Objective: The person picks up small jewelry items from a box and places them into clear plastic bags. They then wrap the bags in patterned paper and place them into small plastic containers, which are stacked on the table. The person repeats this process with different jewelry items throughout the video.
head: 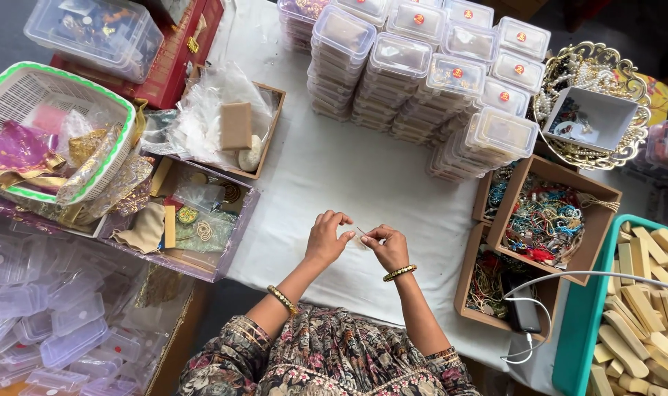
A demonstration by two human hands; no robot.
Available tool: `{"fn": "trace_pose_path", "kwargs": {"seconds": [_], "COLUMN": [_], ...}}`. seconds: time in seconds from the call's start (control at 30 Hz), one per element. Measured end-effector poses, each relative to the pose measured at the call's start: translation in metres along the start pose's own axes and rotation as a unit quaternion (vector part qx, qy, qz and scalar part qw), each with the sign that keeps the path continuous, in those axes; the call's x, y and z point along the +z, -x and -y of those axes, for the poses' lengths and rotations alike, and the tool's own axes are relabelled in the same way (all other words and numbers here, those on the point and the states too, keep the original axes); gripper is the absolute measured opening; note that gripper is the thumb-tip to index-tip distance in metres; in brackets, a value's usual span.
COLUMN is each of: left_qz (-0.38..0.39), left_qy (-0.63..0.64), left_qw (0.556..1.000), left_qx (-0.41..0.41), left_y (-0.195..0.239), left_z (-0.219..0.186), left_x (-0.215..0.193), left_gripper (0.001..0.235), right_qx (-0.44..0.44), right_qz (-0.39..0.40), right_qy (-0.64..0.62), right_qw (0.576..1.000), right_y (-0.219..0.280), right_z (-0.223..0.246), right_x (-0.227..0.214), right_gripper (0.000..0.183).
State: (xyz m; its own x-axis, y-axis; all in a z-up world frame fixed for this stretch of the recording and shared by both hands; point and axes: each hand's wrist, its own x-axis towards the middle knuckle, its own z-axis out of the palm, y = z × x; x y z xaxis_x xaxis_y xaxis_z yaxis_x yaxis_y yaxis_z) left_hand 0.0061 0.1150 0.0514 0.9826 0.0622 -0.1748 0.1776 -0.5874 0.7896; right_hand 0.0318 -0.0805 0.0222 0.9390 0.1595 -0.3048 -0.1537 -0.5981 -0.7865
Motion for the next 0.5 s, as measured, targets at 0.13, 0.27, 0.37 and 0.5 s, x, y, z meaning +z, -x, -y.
{"fn": "trace_pose_path", "kwargs": {"seconds": [0.13,0.27,0.37,0.5], "left_qz": [0.006,-0.004,-0.047,-0.157], "left_qy": [0.031,0.017,0.027,0.078], "left_qw": [0.999,1.0,0.998,0.983], "left_qx": [-0.017,-0.021,-0.033,-0.045], "left_y": [0.003,-0.001,-0.005,-0.014], "left_z": [-0.007,0.012,0.035,0.081], "left_x": [-0.007,-0.026,-0.052,-0.096], "left_gripper": [0.03,0.021,0.018,0.018], "right_qx": [-0.026,-0.011,0.035,0.037], "right_qz": [-0.01,0.006,0.029,0.057], "right_qy": [-0.016,0.002,0.01,0.038], "right_qw": [0.999,1.0,0.999,0.997], "right_y": [-0.003,-0.011,-0.015,-0.02], "right_z": [-0.017,-0.025,-0.023,-0.011], "right_x": [0.0,0.002,0.004,0.011], "right_gripper": [0.016,0.017,0.019,0.023]}}
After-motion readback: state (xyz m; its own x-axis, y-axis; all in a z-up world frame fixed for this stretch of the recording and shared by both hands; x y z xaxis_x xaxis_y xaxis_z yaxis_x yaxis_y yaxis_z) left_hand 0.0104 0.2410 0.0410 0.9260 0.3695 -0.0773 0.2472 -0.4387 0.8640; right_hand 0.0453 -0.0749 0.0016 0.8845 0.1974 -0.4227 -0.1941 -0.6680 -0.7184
